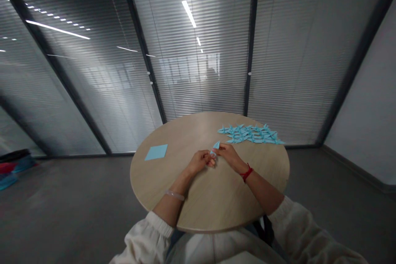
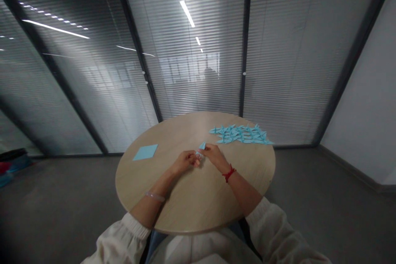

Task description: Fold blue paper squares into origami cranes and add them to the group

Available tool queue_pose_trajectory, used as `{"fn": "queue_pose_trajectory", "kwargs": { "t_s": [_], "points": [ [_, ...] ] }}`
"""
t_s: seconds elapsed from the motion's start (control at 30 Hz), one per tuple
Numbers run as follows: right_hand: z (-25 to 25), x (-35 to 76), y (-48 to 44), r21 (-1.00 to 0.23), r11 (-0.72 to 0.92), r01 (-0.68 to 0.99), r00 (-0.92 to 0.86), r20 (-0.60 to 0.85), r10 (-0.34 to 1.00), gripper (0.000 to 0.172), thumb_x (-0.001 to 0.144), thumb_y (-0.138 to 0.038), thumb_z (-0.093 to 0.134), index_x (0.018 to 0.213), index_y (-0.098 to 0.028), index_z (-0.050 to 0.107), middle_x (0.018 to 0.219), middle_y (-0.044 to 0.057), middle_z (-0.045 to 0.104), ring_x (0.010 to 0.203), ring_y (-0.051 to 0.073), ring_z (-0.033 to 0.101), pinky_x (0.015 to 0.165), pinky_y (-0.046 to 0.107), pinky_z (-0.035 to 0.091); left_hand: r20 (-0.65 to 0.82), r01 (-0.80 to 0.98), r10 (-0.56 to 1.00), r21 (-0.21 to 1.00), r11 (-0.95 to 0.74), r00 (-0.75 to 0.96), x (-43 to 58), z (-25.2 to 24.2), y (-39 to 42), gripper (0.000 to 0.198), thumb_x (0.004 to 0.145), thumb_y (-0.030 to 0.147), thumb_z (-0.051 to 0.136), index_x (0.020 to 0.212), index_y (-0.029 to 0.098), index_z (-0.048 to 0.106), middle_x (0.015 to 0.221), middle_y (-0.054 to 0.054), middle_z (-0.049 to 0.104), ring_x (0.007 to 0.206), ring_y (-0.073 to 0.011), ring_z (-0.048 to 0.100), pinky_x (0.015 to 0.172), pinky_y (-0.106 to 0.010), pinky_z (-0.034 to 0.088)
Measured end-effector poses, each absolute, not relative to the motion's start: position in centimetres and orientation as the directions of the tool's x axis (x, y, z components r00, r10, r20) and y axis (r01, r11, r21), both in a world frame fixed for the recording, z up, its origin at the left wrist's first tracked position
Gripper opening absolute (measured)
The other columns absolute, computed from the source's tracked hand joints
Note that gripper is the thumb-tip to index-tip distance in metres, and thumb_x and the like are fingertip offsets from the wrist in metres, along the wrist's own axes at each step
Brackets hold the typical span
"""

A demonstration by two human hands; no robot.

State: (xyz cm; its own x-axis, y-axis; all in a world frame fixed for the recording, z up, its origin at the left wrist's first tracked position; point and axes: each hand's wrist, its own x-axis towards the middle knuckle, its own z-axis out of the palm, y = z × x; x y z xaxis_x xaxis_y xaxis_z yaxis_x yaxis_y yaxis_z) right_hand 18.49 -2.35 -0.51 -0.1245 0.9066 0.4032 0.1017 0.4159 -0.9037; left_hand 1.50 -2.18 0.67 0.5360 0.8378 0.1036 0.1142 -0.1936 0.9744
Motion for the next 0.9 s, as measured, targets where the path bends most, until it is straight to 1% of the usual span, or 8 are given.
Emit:
{"fn": "queue_pose_trajectory", "kwargs": {
  "t_s": [0.27,0.4,0.5,0.6,0.67,0.77,0.83,0.9],
  "points": [
    [-0.7,18.5,-2.3,-0.889,0.412,0.199,-0.041,0.413,0.91,0.038,0.071,-0.051,0.062,0.061,-0.015,0.06,0.057,-0.002,0.052,0.056,0.011,0.043,0.055,0.023,0.034,0.064,0.115,0.816,0.981,-0.158,0.575,1.6,0.6,-2.1,0.053,0.065,0.063,0.066,0.075,0.011,0.061,0.064,-0.006,0.068,0.055,-0.0135,0.062,0.058,-0.025,0.046],
    [-0.7,18.7,-2.1,-0.88,0.436,0.189,0.014,0.447,0.895,0.037,0.071,-0.051,0.062,0.061,-0.015,0.06,0.057,-0.003,0.05,0.056,0.011,0.041,0.055,0.023,0.034,0.04,0.126,0.828,0.983,-0.132,0.56,1.7,0.7,-2.0,0.055,0.063,0.065,0.066,0.072,0.012,0.06,0.063,-0.007,0.068,0.054,-0.014,0.062,0.057,-0.025,0.047],
    [-0.6,19.2,-1.9,-0.89,0.42,0.176,0.12,0.443,0.889,0.039,0.068,-0.053,0.064,0.058,-0.016,0.056,0.054,-0.004,0.046,0.054,0.011,0.039,0.053,0.024,0.032,0.016,0.148,0.827,0.982,-0.12,0.562,1.6,0.6,-2.0,0.054,0.062,0.066,0.066,0.07,0.012,0.06,0.059,-0.006,0.067,0.051,-0.0137,0.061,0.055,-0.025,0.046],
    [-0.5,19.4,-1.8,-0.917,0.389,0.094,0.18,0.4,0.899,0.04,0.067,-0.054,0.064,0.058,-0.017,0.054,0.054,-0.003,0.047,0.055,0.011,0.04,0.053,0.024,0.033,0.009,0.157,0.837,0.981,-0.113,0.547,1.5,0.3,-1.7,0.052,0.064,0.064,0.066,0.069,0.012,0.06,0.058,-0.006,0.066,0.05,-0.0136,0.06,0.055,-0.025,0.046],
    [-0.6,19.4,-1.8,-0.927,0.374,0.037,0.122,0.375,0.919,0.039,0.067,-0.054,0.065,0.061,-0.017,0.055,0.057,-0.002,0.05,0.056,0.012,0.044,0.055,0.024,0.035,0.045,0.119,0.886,0.987,-0.113,0.462,1.3,0.2,-1.4,0.051,0.066,0.063,0.065,0.069,0.012,0.06,0.06,-0.007,0.067,0.052,-0.0136,0.06,0.056,-0.025,0.046],
    [-0.7,18.9,-1.9,-0.933,0.359,0.021,-0.015,0.359,0.933,0.038,0.069,-0.054,0.062,0.064,-0.016,0.057,0.06,-0.001,0.054,0.059,0.013,0.048,0.058,0.026,0.039,0.11,0.041,0.943,0.991,-0.129,0.313,1.1,0.2,-1.1,0.054,0.068,0.063,0.063,0.081,0.011,0.065,0.071,-0.009,0.068,0.062,-0.0153,0.062,0.058,-0.026,0.047],
    [-0.7,18.6,-2.0,-0.933,0.358,0.024,-0.106,0.353,0.929,0.036,0.072,-0.052,0.059,0.068,-0.016,0.059,0.065,0.001,0.058,0.064,0.015,0.052,0.062,0.026,0.041,0.115,0.017,0.943,0.992,-0.126,0.314,1.1,0.5,-1.2,0.059,0.066,0.065,0.064,0.09,0.011,0.067,0.08,-0.01,0.068,0.071,-0.0173,0.062,0.06,-0.026,0.048],
    [-0.6,18.4,-2.2,-0.924,0.38,0.046,-0.184,0.366,0.912,0.034,0.075,-0.049,0.057,0.072,-0.016,0.061,0.069,0.001,0.06,0.068,0.016,0.054,0.065,0.027,0.042,0.105,0.028,0.925,0.992,-0.123,0.366,1.2,0.7,-1.5,0.061,0.065,0.063,0.066,0.096,0.011,0.068,0.085,-0.01,0.068,0.072,-0.0167,0.061,0.062,-0.026,0.047]
  ]
}}
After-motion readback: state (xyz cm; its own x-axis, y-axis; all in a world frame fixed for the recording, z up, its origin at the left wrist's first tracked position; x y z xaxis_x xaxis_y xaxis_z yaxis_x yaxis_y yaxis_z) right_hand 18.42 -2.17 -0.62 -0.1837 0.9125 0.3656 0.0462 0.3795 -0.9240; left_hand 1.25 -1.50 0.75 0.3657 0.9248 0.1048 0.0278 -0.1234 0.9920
